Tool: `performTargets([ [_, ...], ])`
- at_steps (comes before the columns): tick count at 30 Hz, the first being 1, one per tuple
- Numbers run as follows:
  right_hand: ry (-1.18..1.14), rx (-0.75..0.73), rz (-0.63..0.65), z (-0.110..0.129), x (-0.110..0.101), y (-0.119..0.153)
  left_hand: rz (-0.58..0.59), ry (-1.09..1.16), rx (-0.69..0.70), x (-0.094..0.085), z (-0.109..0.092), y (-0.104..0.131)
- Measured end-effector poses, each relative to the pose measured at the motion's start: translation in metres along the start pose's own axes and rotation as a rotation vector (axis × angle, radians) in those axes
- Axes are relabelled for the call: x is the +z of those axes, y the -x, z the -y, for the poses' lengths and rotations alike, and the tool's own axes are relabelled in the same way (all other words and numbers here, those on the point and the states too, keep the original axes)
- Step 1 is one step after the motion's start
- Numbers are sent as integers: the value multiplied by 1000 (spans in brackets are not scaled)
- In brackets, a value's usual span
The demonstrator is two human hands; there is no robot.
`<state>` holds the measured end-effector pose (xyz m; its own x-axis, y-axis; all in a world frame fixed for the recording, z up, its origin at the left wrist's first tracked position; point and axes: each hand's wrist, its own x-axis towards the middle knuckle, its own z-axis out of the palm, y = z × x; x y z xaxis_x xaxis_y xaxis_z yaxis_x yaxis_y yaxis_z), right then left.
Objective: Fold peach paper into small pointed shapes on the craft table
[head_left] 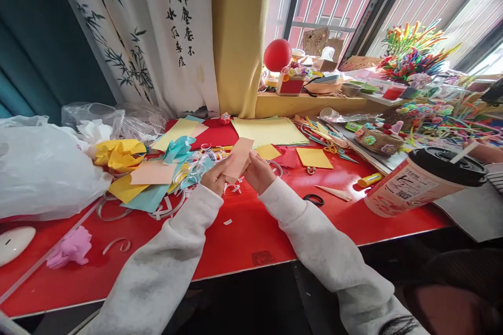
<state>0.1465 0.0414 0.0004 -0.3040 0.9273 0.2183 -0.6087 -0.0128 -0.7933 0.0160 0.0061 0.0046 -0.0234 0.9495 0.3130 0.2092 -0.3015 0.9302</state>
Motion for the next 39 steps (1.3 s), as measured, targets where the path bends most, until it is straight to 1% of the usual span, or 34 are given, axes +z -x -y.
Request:
performTargets([
  [3, 179, -7, -99, -1, -7, -2, 168, 184, -69, 3, 10, -3],
  [4, 265, -24, -119, 0, -10, -2, 220, 267, -99, 4, 14, -4],
  [5, 349, -44, -112, 2, -13, -2, 244, 334, -132, 5, 17, -5],
  [7, 474, -51, -28, 6, -16, 0, 207, 387, -198, 7, 23, -8],
  [9, 544, 8, 66, 8, -17, 3, 149, 311, -238, 8, 28, -10],
  [10, 572, 45, 82, 8, -16, 5, 138, 246, -240, 8, 31, -10],
  [12, 643, 89, 25, 6, -15, 8, 124, 115, -219, 7, 34, -11],
  [14, 749, 97, -82, 3, -13, 10, 81, 46, -194, 6, 36, -12],
  [16, 843, 93, -153, 0, -13, 11, 8, 52, -181, 6, 36, -12],
  [18, 868, 94, -140, 0, -14, 11, -40, 106, -185, 6, 34, -13],
  [20, 842, 70, -96, 0, -15, 11, -42, 125, -215, 5, 32, -13],
  [22, 827, 36, -58, 0, -16, 11, -15, 102, -244, 4, 31, -13],
  [25, 862, 9, -19, 1, -16, 11, -1, 80, -242, 3, 31, -13],
  [27, 923, -21, -21, 2, -16, 12, -2, 77, -233, 4, 31, -13],
  [30, 1064, -77, -53, 4, -16, 14, 33, 37, -228, 7, 30, -11],
  [32, 1148, -94, -44, 5, -16, 15, 29, 11, -213, 8, 28, -10],
  [35, 1190, -78, 8, 4, -15, 15, -5, -21, -192, 6, 24, -8],
  [37, 1155, -43, 32, 3, -15, 15, -13, -66, -191, 4, 21, -7],
  [39, 1083, -13, 24, 1, -15, 15, -30, -118, -193, 2, 18, -6],
])
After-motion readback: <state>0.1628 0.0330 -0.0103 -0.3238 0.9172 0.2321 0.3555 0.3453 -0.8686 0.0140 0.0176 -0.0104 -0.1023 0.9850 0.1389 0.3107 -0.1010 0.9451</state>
